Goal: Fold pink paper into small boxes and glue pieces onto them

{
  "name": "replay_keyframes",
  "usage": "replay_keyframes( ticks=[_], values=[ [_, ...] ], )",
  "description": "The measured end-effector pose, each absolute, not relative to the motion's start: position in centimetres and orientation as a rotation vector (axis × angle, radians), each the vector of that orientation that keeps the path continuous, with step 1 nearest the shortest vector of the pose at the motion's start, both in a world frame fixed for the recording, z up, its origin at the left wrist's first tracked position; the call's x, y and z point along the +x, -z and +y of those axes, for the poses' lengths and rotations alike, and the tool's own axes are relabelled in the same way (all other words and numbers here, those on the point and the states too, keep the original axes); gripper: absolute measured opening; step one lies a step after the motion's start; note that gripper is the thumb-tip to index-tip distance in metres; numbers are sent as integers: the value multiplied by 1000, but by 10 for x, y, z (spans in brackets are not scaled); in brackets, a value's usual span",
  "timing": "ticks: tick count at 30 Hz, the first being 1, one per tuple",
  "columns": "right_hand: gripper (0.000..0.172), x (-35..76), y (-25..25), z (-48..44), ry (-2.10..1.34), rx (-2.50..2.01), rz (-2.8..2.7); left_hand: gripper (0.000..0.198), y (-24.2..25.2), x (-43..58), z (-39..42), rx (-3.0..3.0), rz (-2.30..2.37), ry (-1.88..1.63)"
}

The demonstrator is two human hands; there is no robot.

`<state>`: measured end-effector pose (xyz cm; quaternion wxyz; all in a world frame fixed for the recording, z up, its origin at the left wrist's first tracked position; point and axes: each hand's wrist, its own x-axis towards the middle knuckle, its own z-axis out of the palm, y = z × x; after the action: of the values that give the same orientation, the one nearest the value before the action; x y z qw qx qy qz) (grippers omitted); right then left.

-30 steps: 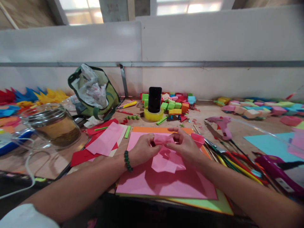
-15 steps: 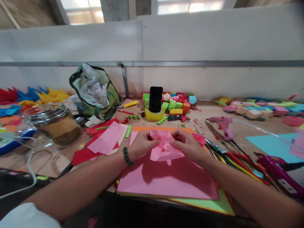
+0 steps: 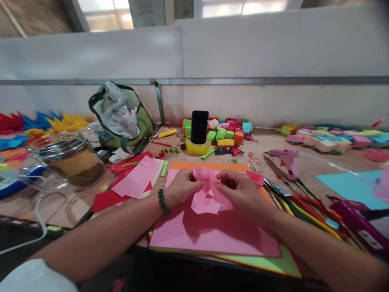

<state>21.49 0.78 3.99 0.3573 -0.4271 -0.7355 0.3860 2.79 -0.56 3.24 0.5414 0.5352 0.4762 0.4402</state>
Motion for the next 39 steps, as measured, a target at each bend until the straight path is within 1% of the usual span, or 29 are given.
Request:
replay_keyframes(
  ticks=[4, 8, 12, 16, 21, 25, 28, 33, 36, 39],
  values=[
    [17, 215, -35, 11, -991, -1100, -1866, 2, -35, 30, -9, 1330, 1102, -1018],
    [11, 213, -34, 12, -1025, -1041, -1894, 7, -35, 32, -12, 1386, 1076, -957],
    [8, 211, -36, 10, -1078, -996, -1931, 9, -36, 32, -11, 1408, 1080, -934],
    [17, 212, -38, 11, -1185, -979, -1920, 5, -34, 30, -11, 1395, 1084, -927],
    [13, 215, -38, 13, -1168, -1009, -1886, 10, -28, 28, -9, 1417, 1104, -947],
    [12, 212, -35, 13, -1123, -1040, -1997, 22, -27, 31, -10, 1539, 1054, -948],
    [13, 210, -33, 14, -1058, -1069, -2021, 23, -27, 32, -12, 1628, 1083, -930],
    [19, 210, -35, 16, -1042, -1068, -2013, 18, -30, 30, -11, 1549, 1195, -803],
    [15, 214, -35, 17, -1045, -1087, -1987, 19, -32, 27, -8, 1477, 1194, -865],
    [20, 218, -33, 21, -1169, -1108, -1890, 18, -36, 24, -6, 1399, 1257, -899]
  ],
)
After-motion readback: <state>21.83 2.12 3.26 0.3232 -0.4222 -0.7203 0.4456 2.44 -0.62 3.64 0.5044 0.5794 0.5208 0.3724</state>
